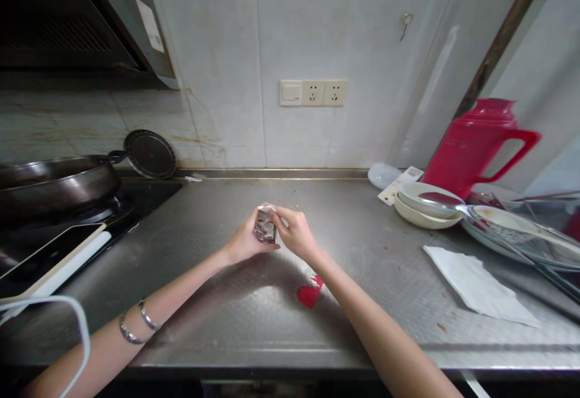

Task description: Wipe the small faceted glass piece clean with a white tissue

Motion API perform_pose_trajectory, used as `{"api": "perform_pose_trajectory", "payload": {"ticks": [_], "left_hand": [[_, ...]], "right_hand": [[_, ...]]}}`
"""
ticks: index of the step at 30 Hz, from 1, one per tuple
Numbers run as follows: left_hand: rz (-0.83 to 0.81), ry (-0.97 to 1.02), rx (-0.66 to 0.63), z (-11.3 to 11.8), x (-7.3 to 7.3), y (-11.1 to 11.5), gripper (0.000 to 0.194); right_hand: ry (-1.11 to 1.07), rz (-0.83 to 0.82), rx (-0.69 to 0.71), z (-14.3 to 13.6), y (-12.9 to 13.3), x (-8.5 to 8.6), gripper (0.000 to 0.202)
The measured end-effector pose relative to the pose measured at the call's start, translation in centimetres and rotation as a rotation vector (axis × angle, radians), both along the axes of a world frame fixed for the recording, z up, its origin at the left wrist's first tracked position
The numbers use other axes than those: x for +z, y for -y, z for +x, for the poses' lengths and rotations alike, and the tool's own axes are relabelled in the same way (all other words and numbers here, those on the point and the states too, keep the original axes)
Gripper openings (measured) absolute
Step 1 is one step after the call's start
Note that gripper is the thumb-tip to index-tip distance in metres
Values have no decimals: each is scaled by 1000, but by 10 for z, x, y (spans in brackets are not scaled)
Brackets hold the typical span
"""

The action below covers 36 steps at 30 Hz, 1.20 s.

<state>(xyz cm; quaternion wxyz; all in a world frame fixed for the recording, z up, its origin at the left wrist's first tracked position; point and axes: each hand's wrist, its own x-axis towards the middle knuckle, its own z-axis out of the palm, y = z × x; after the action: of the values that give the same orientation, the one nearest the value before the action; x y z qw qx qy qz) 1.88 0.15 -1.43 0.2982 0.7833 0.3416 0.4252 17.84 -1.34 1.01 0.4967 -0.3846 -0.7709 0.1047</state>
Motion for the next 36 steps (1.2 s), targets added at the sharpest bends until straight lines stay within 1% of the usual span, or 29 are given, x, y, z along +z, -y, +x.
{"api": "perform_pose_trajectory", "payload": {"ticks": [3, 6, 10, 12, 13, 15, 17, 19, 20, 21, 24, 27, 31, 36], "left_hand": [[21, 47, -6, 1, -1, -1, 85], [-3, 109, 3, 2, -6, -5, 81], [-65, 102, 95, 2, -14, -13, 84], [-88, 79, 126, 2, -15, -15, 86], [-100, 77, 122, 2, -15, -14, 86], [-120, 82, 95, 2, -13, -11, 84], [-117, 79, 64, 3, -10, -5, 84], [-91, 51, 55, 4, -8, 0, 84], [-77, 36, 54, 4, -6, 2, 86], [-66, 24, 54, 4, -5, 4, 87], [-41, 19, 43, 4, -3, 6, 87], [-24, 64, 15, 5, -3, 4, 85], [-57, 148, 0, 6, -9, -2, 81], [-136, 159, 93, 6, -17, -8, 81]], "right_hand": [[2, 35, 27, -1, 1, -1, 33], [-14, 78, 82, -1, 3, 1, 31], [-31, 80, 196, -5, 12, 3, 31], [-75, 37, 175, -7, 14, 3, 33], [-115, 13, 136, -7, 15, 3, 35], [-217, -10, 6, -4, 12, 3, 38], [-295, 11, -142, 0, 7, 4, 40], [-291, 47, -238, 5, 2, 5, 40], [-253, 55, -247, 7, 0, 5, 40], [-198, 54, -227, 7, -2, 5, 40], [-27, 41, -80, 5, -3, 2, 39], [23, 62, 23, 0, 1, 1, 34], [-33, 71, 23, -2, 9, 5, 33], [-147, 6, -65, 2, 10, 11, 44]]}}
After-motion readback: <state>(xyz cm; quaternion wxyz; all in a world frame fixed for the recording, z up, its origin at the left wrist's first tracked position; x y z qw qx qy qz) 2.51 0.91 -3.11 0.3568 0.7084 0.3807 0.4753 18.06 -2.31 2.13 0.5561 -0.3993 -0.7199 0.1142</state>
